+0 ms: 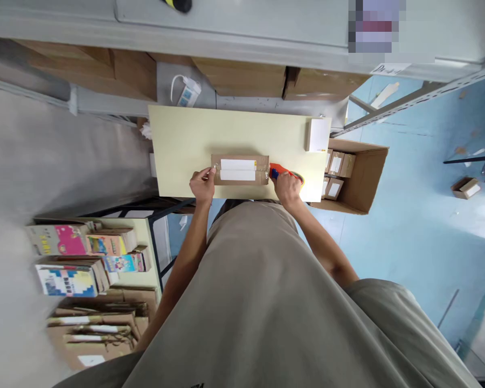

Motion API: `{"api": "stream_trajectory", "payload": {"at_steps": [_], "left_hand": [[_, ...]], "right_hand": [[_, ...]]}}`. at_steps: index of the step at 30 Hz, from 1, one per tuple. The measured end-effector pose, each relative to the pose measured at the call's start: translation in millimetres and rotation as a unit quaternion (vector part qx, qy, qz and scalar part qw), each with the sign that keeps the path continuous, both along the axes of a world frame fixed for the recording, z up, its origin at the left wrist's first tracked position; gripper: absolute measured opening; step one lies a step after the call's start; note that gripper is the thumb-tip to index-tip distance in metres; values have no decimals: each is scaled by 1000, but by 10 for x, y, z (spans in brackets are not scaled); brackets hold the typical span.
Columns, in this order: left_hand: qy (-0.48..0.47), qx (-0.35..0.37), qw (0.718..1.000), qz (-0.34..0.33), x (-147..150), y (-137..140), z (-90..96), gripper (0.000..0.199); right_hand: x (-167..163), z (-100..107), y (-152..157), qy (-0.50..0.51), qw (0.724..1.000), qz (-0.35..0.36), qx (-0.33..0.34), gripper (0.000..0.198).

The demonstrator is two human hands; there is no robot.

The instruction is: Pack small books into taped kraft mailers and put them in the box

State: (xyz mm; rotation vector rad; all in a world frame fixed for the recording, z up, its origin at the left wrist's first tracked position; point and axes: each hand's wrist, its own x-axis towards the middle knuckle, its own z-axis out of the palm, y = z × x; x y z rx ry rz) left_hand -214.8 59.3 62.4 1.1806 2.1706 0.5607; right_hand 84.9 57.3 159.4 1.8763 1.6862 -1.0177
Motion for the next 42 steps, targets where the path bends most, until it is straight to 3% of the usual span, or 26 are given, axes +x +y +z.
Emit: {"api": "stream_trajectory", "payload": {"at_steps": [4,7,9,11,13,16,18,20,23,27,32,34,36,39,42], "left_hand": [[-34,-71,996,-52,-165,75,204,25],[29,-14,997,-66,-71,289,505,30],[-1,51,992,-118,170,535,785,32],[-64,150,964,-211,523,841,1129,35],[-98,261,913,-296,923,1165,1499,39],[-117,373,846,-363,1460,1609,1960,49],[-127,398,825,-380,1709,1840,2130,57],[-143,398,822,-382,1855,1995,2184,62],[-159,381,829,-378,1914,2060,2135,67],[-161,367,835,-378,1825,1915,2014,67],[-178,326,852,-369,1479,1597,1691,59],[-183,291,876,-338,1179,1408,1426,55],[-178,237,915,-272,785,1148,1097,53],[-157,125,970,-136,172,646,597,53],[-149,26,986,-66,-217,168,232,60]], "right_hand": [[114,201,-115,-77,991,-90,59,50],[231,523,-35,-81,983,-127,101,49],[269,784,140,-81,975,-144,149,51],[257,1065,399,-77,963,-156,207,53],[205,1348,708,-66,948,-162,265,51],[104,1718,1185,-41,924,-152,350,45],[58,1894,1476,-33,913,-129,386,42],[39,1993,1728,-41,912,-110,394,40],[35,1984,2030,-66,915,-96,386,41],[9,1776,2307,-86,915,-75,387,45],[-10,1571,2290,-94,891,-67,438,60],[15,1450,2090,-94,874,-62,472,65],[39,1218,1776,-75,875,-44,477,68],[-3,672,1133,-18,907,-33,419,68],[-154,110,440,21,945,-76,317,63]]}}
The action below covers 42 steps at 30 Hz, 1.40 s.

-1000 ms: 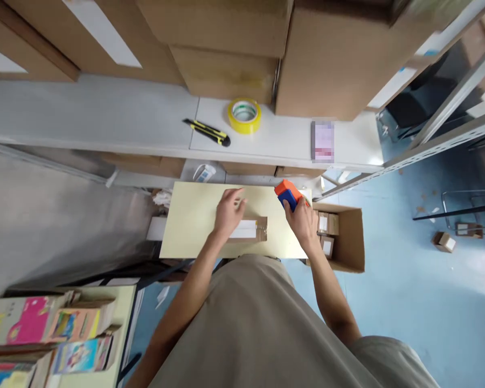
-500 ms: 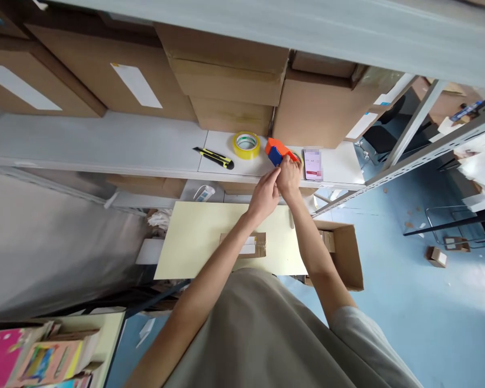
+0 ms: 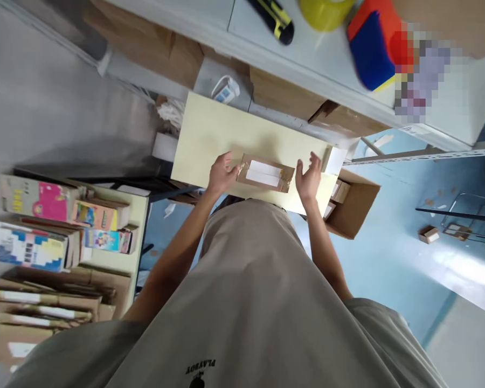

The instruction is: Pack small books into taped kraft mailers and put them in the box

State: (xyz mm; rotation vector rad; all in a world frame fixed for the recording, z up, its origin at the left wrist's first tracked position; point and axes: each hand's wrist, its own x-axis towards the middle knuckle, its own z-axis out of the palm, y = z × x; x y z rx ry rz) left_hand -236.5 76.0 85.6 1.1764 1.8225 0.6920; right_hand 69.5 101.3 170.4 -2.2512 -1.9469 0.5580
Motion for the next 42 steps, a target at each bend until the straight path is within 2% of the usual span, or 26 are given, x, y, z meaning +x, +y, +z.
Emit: {"api": "stream_trajectory", "payload": {"at_steps": [2,5,10,14,18,23,27,32,35,38,42], "left_hand": [[-10,-34,999,-10,-84,-215,-144,66],[-34,-29,998,-52,-42,-363,-241,69],[-18,12,996,-84,20,-397,-237,60],[21,13,996,-85,-56,-424,-203,40],[32,8,995,-89,-129,-428,-220,32],[26,31,992,-116,-185,-361,-277,26],[23,26,991,-128,-197,-306,-255,31],[59,-25,985,-163,-244,-231,-153,29],[49,-19,982,-179,-302,-156,-127,39],[43,15,977,-209,-337,-41,-147,32],[66,27,971,-228,-301,169,-210,32]], "right_hand": [[-109,-257,-357,37,996,-31,-75,61],[-216,-419,-628,67,987,-56,-133,58],[-274,-381,-659,75,983,-66,-156,59],[-333,-362,-674,85,979,-86,-164,62],[-413,-378,-722,69,979,-90,-170,66],[-453,-412,-753,56,982,-86,-159,73],[-419,-531,-824,135,976,-115,-128,76],[-360,-760,-939,218,962,-155,-58,77],[-357,-835,-965,222,961,-163,-33,72],[-362,-848,-947,202,965,-168,-26,60],[-336,-862,-871,208,958,-198,-26,51]]}}
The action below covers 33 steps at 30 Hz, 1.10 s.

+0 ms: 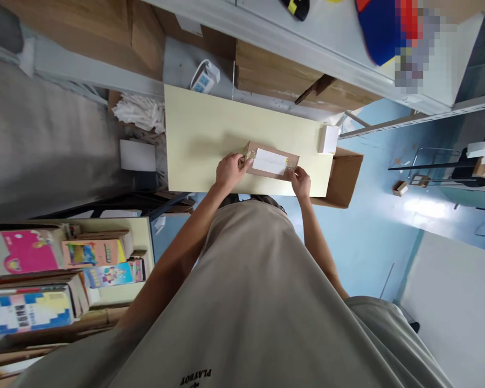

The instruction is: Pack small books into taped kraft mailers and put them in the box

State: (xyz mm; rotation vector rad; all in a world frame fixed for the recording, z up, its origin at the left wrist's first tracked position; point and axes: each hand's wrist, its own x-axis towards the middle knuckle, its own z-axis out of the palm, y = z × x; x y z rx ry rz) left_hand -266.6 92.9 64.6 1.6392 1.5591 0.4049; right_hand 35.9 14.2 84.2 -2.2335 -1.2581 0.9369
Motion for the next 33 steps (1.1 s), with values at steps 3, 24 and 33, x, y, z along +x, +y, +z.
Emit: {"api": "stream_trajectory", "payload": {"at_steps": [3,24,33], "left_hand": [[13,4,1000,-1,53,145,-46,19],[-8,-8,988,154,472,109,-302,28],[90,-87,976,179,462,-103,-375,36]], "right_hand": [[38,-44,58,33,998,-49,6,50],[502,-522,296,152,984,-33,90,19],[765,-726,177,132,983,121,-44,25]]}}
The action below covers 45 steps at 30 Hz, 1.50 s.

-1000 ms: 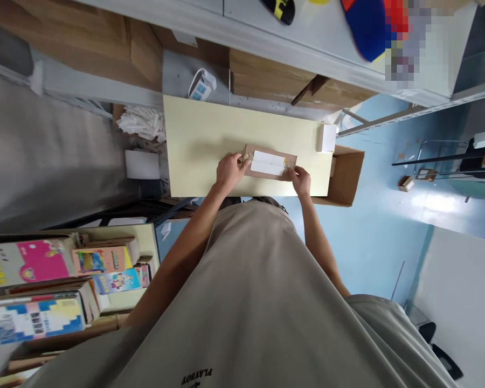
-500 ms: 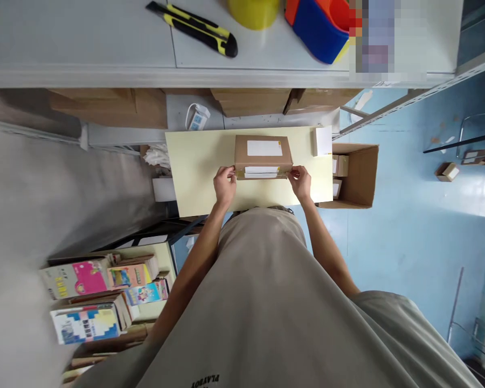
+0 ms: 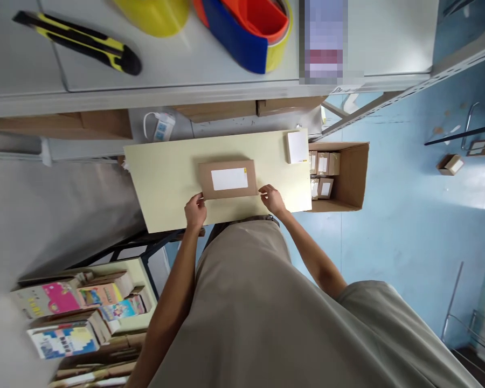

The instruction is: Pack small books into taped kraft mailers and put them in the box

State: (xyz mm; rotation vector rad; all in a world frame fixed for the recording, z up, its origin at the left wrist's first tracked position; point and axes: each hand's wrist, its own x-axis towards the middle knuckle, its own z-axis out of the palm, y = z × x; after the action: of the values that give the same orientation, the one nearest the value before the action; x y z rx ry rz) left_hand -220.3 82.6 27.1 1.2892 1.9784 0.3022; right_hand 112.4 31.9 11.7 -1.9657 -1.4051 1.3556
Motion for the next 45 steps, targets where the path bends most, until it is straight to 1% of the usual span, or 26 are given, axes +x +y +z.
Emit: {"api": "stream_trajectory", "payload": {"at_steps": [2,4,6,8,9,10,12,13,15,19,22,26,31,34,39,43,45], "left_hand": [[26,45,998,22,68,-35,35,42],[44,108,993,35,183,-29,105,44],[47,154,987,23,344,27,202,41],[39,174,984,-8,544,123,303,39],[32,176,984,-24,652,178,348,37],[23,175,983,-39,762,234,388,36],[3,173,983,-66,972,331,453,34],[-6,172,982,-76,1065,367,479,34],[-17,173,980,-92,1217,407,526,34],[-23,170,979,-114,1370,392,614,35],[-21,166,978,-124,1392,359,647,35],[-11,165,977,-134,1393,355,630,35],[-23,173,973,-150,1420,386,593,36],[-30,169,973,-151,1443,388,586,36],[-38,167,974,-149,1452,362,566,36],[-46,167,974,-148,1441,337,561,37],[-42,163,974,-150,1444,326,570,37]], "right_hand": [[208,23,31,-40,999,20,7,28],[478,50,118,-89,996,7,31,28],[774,53,261,-137,989,-15,59,30],[1044,16,446,-184,979,-41,81,32],[1151,-16,544,-206,973,-57,87,37],[1233,-54,640,-224,968,-75,88,47],[1314,-138,807,-243,961,-108,79,74],[1313,-176,871,-243,960,-120,73,84],[1253,-236,952,-230,963,-132,56,92],[1064,-295,962,-225,962,-152,14,92],[1006,-329,924,-235,957,-170,13,92],[1072,-359,888,-212,960,-179,40,92],[1210,-352,835,-210,965,-157,25,88],[1250,-355,791,-212,965,-153,35,85],[1251,-331,741,-246,957,-138,66,71],[1279,-271,734,-274,946,-124,121,51],[1323,-235,740,-272,946,-108,141,43]]}}
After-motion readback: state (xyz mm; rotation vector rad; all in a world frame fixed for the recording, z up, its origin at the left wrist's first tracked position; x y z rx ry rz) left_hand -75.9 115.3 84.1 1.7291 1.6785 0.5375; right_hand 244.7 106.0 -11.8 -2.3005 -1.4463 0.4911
